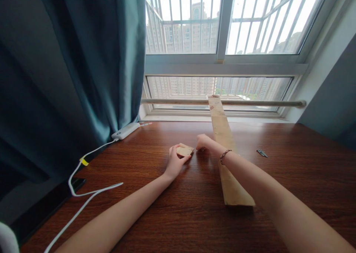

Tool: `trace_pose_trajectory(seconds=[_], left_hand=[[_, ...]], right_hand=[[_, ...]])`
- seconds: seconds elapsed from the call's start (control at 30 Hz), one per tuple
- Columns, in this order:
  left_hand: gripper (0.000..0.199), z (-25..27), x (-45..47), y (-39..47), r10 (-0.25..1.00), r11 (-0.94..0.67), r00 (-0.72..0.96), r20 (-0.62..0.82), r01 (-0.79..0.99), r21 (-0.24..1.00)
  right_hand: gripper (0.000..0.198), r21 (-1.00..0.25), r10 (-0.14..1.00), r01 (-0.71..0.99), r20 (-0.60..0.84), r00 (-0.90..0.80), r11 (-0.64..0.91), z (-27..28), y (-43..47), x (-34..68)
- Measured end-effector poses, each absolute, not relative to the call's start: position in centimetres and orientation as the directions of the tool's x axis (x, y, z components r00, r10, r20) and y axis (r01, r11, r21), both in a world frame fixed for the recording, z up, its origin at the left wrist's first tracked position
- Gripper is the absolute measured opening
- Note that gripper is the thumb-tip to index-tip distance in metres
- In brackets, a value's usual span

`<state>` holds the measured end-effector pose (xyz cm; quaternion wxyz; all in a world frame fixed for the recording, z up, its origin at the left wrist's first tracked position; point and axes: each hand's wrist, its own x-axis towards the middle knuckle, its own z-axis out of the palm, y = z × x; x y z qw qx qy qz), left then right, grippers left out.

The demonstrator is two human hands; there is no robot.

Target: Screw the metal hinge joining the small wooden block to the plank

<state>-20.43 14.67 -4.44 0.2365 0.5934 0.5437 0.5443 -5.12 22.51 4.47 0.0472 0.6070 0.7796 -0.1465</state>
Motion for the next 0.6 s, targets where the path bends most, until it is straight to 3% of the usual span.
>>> trace_pose_trajectory(seconds=[0.13,0.27,0.43,0.6], left_hand=[[0.053,-4.1,-20.4,14.5,0.902,-0.296,-0.183,0.391,0.395,0.870],[0.055,-4.2,-20.4,14.5,0.913,-0.285,-0.177,0.368,0.369,0.885],[0.055,-4.6,-20.5,14.7,0.920,-0.295,-0.165,0.357,0.311,0.904],[0.057,-4.4,-20.6,14.8,0.918,-0.308,-0.176,0.355,0.250,0.918]], right_hand=[[0.023,-0.306,0.945,0.945,-0.258,-0.199,0.116,4.5,22.5,-5.2],[0.007,-0.582,0.953,0.813,-0.236,-0.192,0.019,5.5,21.9,-4.0],[0.009,-0.934,0.964,0.357,-0.109,-0.242,-0.016,7.4,19.9,-1.2],[0.008,-0.994,0.979,-0.053,-0.080,-0.188,-0.091,7.7,18.2,1.0]])
